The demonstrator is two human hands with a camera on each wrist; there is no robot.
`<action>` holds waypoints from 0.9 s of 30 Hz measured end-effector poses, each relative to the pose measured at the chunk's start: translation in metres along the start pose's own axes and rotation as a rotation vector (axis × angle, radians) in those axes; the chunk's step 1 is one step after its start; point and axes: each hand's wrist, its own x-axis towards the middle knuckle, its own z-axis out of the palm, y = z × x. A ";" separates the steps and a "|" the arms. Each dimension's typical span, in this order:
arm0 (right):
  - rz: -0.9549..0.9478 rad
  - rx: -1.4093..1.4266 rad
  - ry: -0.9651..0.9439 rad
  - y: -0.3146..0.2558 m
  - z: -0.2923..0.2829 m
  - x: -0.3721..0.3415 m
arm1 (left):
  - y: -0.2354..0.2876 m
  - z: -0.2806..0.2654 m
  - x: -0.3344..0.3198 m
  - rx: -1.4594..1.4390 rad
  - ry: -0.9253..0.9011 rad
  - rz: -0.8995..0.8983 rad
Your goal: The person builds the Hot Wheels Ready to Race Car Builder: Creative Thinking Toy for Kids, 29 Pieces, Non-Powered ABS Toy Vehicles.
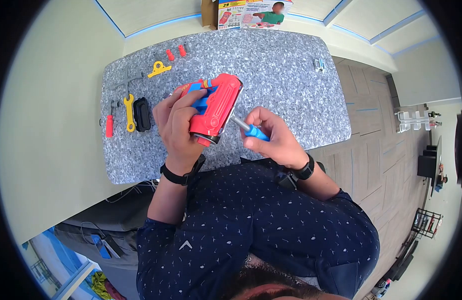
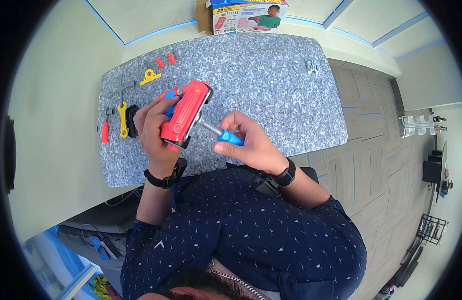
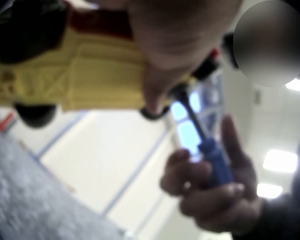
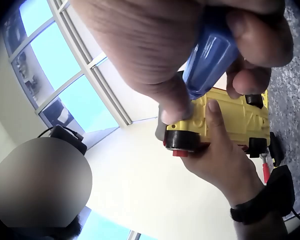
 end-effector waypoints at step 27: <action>-0.023 -0.702 0.768 0.050 -0.215 0.056 | -0.001 0.036 -0.027 0.225 -0.317 -0.040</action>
